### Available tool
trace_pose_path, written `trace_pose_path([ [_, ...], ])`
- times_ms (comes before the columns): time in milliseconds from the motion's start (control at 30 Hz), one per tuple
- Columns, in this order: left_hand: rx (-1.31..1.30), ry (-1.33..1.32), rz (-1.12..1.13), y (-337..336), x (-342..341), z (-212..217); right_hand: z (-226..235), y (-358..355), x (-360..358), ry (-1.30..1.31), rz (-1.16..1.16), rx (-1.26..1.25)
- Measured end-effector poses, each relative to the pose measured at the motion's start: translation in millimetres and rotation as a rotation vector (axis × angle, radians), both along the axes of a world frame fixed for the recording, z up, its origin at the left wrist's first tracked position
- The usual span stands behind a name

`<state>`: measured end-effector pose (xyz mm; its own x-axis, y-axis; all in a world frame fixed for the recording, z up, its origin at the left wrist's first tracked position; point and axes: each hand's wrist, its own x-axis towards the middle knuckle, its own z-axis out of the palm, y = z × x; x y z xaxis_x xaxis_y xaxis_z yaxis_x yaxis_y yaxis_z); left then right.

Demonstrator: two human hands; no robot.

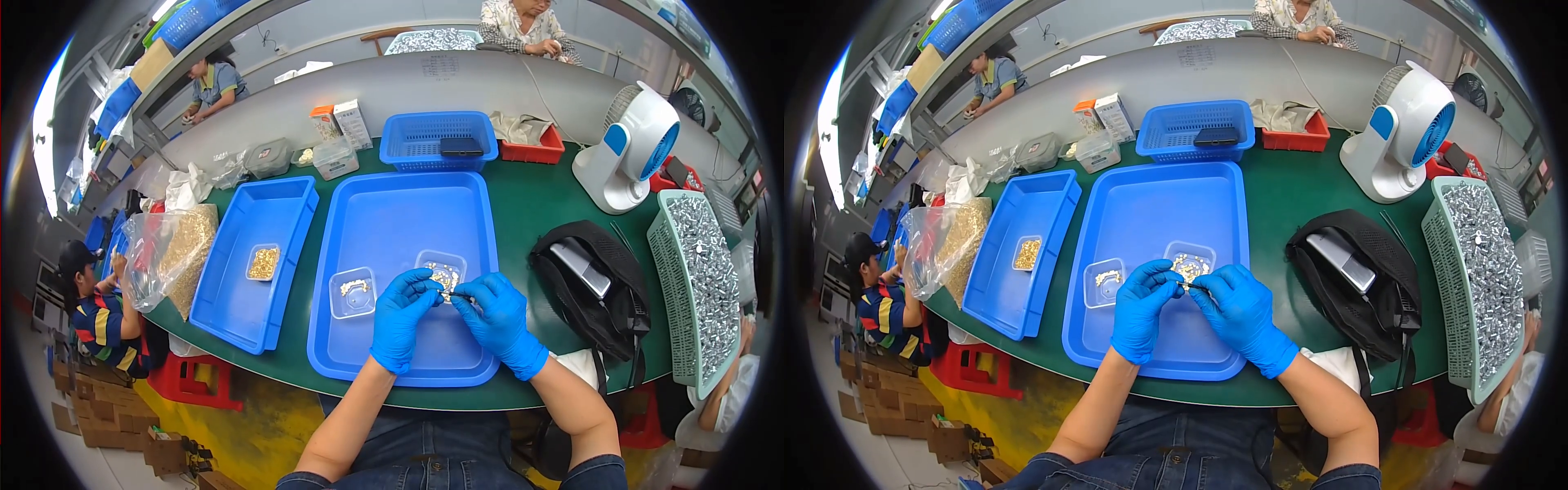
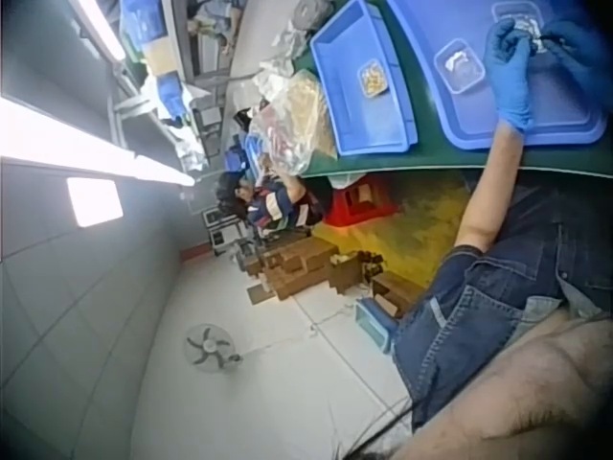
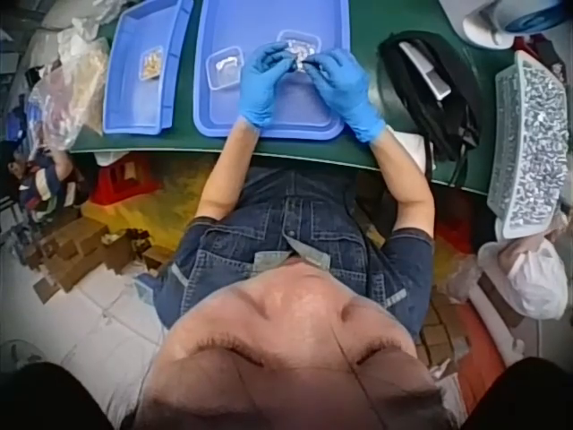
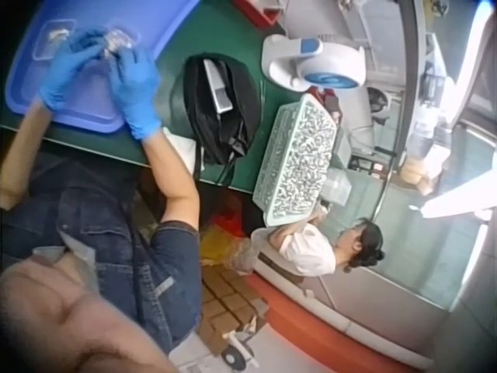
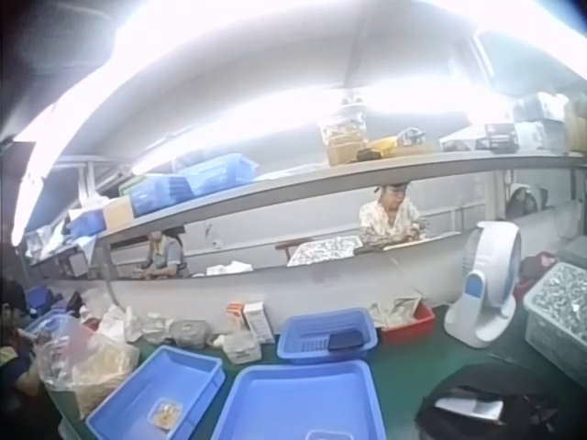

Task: Inspecting and sorting small metal components at a manual workstation by picking them from a blue tray, examining them, and placing them into sorting containers.

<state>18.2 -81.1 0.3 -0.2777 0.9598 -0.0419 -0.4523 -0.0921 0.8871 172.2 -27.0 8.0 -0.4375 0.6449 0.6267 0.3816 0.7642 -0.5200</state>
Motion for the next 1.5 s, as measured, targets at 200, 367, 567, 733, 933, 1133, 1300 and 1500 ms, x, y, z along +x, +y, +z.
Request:
trace_pose_path([
  [200, -0.04, 0.063, 0.033, -0.5, 4.2, 2.9, -5.8, 3.6, -0.5, 0.046, 0.009, -0.044],
  [367, -0.091, 0.1, -0.046, -2.2, -1.2, -2.6, -7.6, 4.9, 0.2, 0.105, 0.042, -0.123],
  [567, -0.108, 0.113, -0.053, -2.7, -0.8, -1.2, -4.9, 6.9, 1.6, 0.106, 0.066, -0.062],
  [733, -0.116, 0.128, -0.052, -2.6, -0.6, -0.4, 0.8, 5.3, 3.2, 0.008, 0.036, 0.028],
  [933, -0.1, 0.158, -0.059, -3.1, -1.4, -0.7, -0.2, 4.9, 3.2, 0.0, 0.033, 0.003],
  [1133, -0.059, 0.24, -0.05, -4.5, -0.7, -2.1, -4.5, 6.7, 3.2, -0.004, 0.04, -0.006],
  [1300, -0.071, 0.24, -0.088, -4.1, -0.3, -2.3, -8.6, 8.3, 3.3, 0.03, 0.037, -0.057],
  [1500, -0.029, 0.383, 0.017, -3.3, 1.3, -14.8, -7.1, 6.3, 1.5, 0.039, 0.015, -0.084],
])
